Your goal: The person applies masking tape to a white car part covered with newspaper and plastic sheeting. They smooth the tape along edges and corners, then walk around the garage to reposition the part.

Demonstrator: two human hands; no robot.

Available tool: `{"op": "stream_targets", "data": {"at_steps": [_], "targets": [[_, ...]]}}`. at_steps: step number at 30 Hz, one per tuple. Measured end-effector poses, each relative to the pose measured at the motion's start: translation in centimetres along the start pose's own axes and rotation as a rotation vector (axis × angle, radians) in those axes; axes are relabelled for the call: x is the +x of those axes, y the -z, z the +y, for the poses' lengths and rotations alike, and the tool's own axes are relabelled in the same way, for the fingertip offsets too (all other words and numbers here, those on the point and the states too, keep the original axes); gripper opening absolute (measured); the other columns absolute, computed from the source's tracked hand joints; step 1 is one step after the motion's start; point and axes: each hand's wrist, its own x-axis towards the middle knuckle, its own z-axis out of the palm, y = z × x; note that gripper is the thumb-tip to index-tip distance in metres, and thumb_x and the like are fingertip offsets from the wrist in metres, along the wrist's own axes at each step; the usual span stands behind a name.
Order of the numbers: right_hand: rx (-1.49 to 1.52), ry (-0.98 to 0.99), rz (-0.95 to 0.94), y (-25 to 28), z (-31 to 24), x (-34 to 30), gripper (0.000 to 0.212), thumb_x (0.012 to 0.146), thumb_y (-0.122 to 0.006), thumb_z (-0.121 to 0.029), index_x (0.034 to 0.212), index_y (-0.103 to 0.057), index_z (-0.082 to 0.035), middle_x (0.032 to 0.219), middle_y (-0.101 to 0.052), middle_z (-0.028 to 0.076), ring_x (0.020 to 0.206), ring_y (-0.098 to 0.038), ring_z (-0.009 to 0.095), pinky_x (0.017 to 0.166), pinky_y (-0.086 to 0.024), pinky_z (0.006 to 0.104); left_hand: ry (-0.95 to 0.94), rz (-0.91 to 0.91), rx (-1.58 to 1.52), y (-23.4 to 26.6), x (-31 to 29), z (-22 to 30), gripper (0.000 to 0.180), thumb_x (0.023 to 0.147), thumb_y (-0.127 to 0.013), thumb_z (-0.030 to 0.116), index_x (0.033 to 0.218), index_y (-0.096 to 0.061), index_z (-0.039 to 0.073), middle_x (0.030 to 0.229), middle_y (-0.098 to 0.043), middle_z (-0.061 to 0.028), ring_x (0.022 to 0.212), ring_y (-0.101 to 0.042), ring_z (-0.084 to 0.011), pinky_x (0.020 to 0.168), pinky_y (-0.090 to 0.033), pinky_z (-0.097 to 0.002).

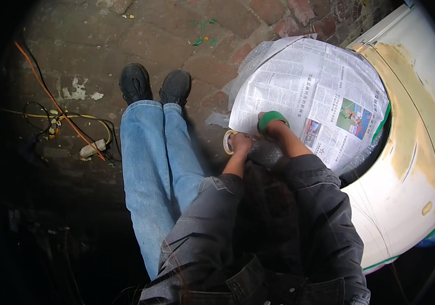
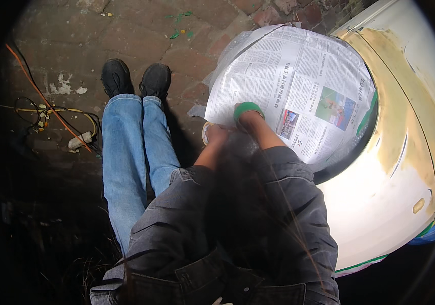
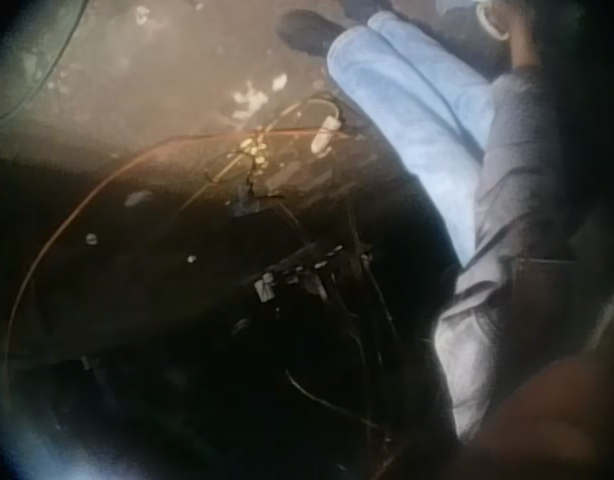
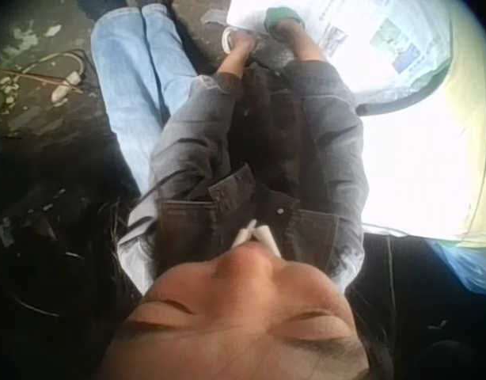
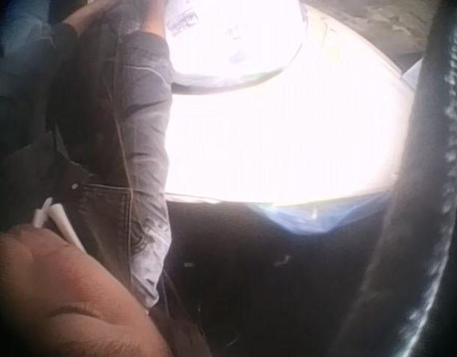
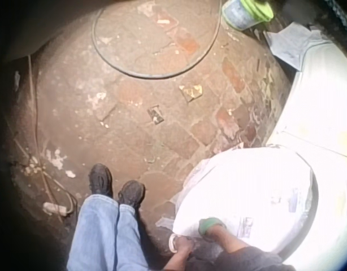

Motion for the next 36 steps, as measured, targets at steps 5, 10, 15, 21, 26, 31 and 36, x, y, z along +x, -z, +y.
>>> {"op": "stream_targets", "data": {"at_steps": [5,10,15,21,26,31,36], "targets": [[0.069,-0.142,0.030,0.7,-2.2,-0.4,0.034,0.084,-0.060,-0.017,0.111,-0.059,0.004,0.114,-0.063,0.029,0.104,-0.064,0.044,0.087,-0.052,0.0474,-0.024,0.081,-0.008,-1.4,1.1,-0.9,0.029,0.074,-0.077,0.032,0.097,-0.077,0.014,0.108,-0.069,-0.0158,0.119,-0.048,-0.0376,0.102,-0.036,-0.0454],[0.090,-0.226,0.243,1.4,-2.6,-0.5,0.025,0.085,-0.056,-0.008,0.108,-0.056,0.001,0.117,-0.055,0.025,0.106,-0.060,0.040,0.089,-0.051,0.0476,-0.064,0.042,-0.056,-1.6,1.8,-1.3,0.036,0.075,-0.076,0.035,0.102,-0.075,0.009,0.113,-0.067,-0.0185,0.120,-0.047,-0.0383,0.106,-0.030,-0.0461],[0.037,-0.166,0.180,2.0,0.3,-1.4,0.023,0.087,-0.052,-0.012,0.106,-0.059,0.000,0.114,-0.058,0.024,0.104,-0.062,0.040,0.087,-0.050,0.0448,-0.038,0.025,-0.067,-1.4,-0.1,0.2,0.048,0.075,-0.077,0.041,0.107,-0.073,0.006,0.117,-0.064,-0.0215,0.125,-0.042,-0.0402,0.108,-0.028,-0.0466],[0.078,-0.103,0.207,2.1,1.4,-2.2,0.021,0.086,-0.051,-0.010,0.104,-0.059,-0.002,0.110,-0.059,0.022,0.102,-0.061,0.040,0.087,-0.049,0.0447,0.026,0.226,0.076,-1.7,-2.2,3.0,0.058,0.075,-0.078,0.045,0.112,-0.070,0.000,0.133,-0.050,-0.0266,0.126,-0.040,-0.0439,0.107,-0.033,-0.0465],[0.127,-0.115,0.175,2.2,2.2,-3.0,0.023,0.086,-0.050,-0.009,0.105,-0.059,-0.002,0.113,-0.059,0.024,0.104,-0.061,0.040,0.088,-0.049,0.0446,0.053,0.253,0.123,-2.0,-2.6,3.6,0.065,0.072,-0.080,0.043,0.116,-0.067,-0.002,0.134,-0.047,-0.0268,0.127,-0.039,-0.0437,0.105,-0.037,-0.0461],[0.191,-0.175,0.183,1.9,3.1,-3.3,0.026,0.087,-0.049,-0.009,0.108,-0.060,-0.001,0.115,-0.060,0.025,0.106,-0.061,0.040,0.090,-0.049,0.0449,-0.026,0.374,0.196,-1.4,-3.2,3.7,0.062,0.068,-0.084,0.038,0.113,-0.064,0.001,0.125,-0.051,-0.0228,0.121,-0.043,-0.0406,0.100,-0.041,-0.0455],[0.222,-0.163,0.286,1.3,2.5,-2.1,0.022,0.090,-0.053,-0.021,0.100,-0.063,-0.005,0.108,-0.062,0.023,0.099,-0.062,0.040,0.086,-0.049,0.0439,-0.070,0.383,0.267,2.2,-3.7,2.3,0.055,0.070,-0.084,0.030,0.116,-0.059,0.012,0.121,-0.052,-0.0203,0.117,-0.046,-0.0390,0.098,-0.042,-0.0460]]}}
